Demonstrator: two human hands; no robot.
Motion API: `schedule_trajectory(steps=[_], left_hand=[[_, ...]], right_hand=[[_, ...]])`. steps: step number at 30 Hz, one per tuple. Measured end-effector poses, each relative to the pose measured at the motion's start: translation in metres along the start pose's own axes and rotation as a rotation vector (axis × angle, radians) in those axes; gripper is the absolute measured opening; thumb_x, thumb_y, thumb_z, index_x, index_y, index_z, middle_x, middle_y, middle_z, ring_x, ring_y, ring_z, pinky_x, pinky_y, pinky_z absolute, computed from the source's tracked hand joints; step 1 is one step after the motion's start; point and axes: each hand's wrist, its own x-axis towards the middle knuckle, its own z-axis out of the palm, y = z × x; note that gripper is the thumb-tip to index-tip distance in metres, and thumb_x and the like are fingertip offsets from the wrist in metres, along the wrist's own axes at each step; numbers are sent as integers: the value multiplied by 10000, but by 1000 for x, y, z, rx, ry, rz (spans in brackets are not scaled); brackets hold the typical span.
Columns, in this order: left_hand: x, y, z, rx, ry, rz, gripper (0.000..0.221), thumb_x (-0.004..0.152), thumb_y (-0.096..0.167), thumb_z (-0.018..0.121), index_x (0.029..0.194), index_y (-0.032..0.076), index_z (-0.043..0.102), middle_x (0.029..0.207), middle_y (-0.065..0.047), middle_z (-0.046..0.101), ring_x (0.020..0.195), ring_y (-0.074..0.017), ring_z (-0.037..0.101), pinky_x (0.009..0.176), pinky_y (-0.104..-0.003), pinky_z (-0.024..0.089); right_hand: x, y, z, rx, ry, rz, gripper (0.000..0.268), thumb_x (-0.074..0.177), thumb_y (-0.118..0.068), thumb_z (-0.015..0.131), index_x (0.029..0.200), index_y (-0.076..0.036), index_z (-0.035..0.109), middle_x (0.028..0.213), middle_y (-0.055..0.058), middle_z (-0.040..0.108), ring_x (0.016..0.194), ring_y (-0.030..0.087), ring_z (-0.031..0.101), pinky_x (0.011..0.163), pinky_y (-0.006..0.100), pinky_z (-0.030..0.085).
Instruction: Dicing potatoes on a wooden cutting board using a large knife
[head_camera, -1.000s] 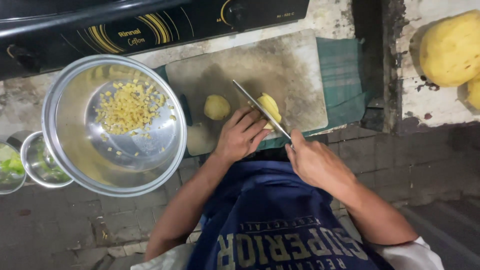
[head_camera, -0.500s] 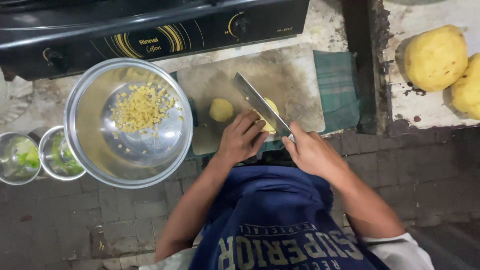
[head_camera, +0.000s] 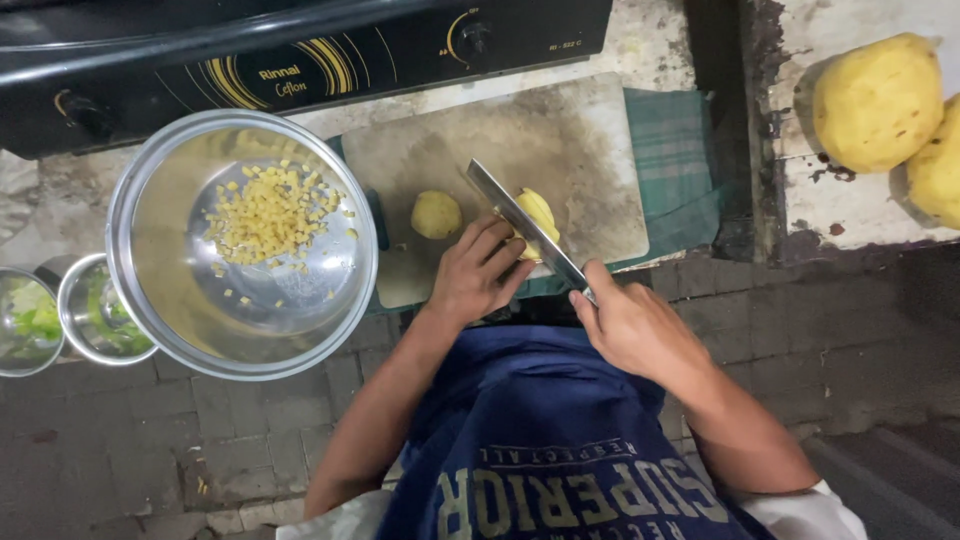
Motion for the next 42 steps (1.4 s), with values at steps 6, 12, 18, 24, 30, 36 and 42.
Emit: schedule_trajectory(steps=[6, 12, 18, 24, 30, 36, 42], left_hand=[[-8, -8, 9, 11, 1, -9, 164, 897, 205, 692, 903, 42, 703, 913, -151, 626, 856, -370, 655, 823, -413, 578], [-9, -7, 8, 8, -25, -41, 155, 914, 209, 671, 937, 58, 701, 924, -138, 631, 862, -354, 655, 793, -406, 587], [-9, -4, 6, -5, 26, -40, 181, 923, 228, 668, 907, 53, 709, 923, -136, 634, 855, -359, 650, 802, -398, 581], [-10, 1, 1, 28, 55, 18, 90, 886, 146, 679, 907, 60, 693, 920, -122, 617, 848, -352, 653, 783, -374, 581], [-11, 1, -1, 59, 27, 37, 62, 863, 117, 695, 894, 67, 676, 902, -106, 600, 836, -338, 649, 753, -360, 581], [-5, 3, -3, 0, 32, 10, 79, 870, 114, 697, 889, 40, 680, 880, -131, 604, 819, -353, 640, 759, -390, 579], [-1, 1, -1, 17, 41, 40, 70, 874, 80, 710, 883, 16, 684, 858, -151, 609, 783, -354, 634, 769, -394, 583]], right_hand=[[3, -12, 3, -62, -16, -20, 216, 948, -284, 416, 1040, -91, 447, 705, 292, 672, 722, 531, 681, 653, 607, 543], [28, -7, 17, -72, -46, 30, 256, 953, -334, 402, 1059, -105, 445, 762, 271, 697, 773, 517, 693, 693, 604, 551], [31, -13, 7, -33, 2, 3, 267, 951, -350, 430, 1052, -104, 458, 787, 277, 694, 809, 512, 689, 701, 604, 548], [27, -5, 4, 41, 24, 0, 281, 973, -365, 448, 1073, -104, 476, 802, 360, 651, 867, 560, 651, 731, 615, 529], [3, -8, 1, 35, 38, 2, 286, 968, -382, 442, 1084, -121, 461, 802, 341, 650, 852, 551, 656, 706, 602, 537], [-2, -12, -1, 10, 21, -32, 237, 951, -322, 436, 1046, -105, 454, 766, 312, 672, 818, 516, 678, 683, 606, 533], [8, -18, 1, -8, -14, -27, 205, 947, -280, 421, 997, -83, 449, 737, 271, 691, 754, 499, 696, 669, 592, 541]])
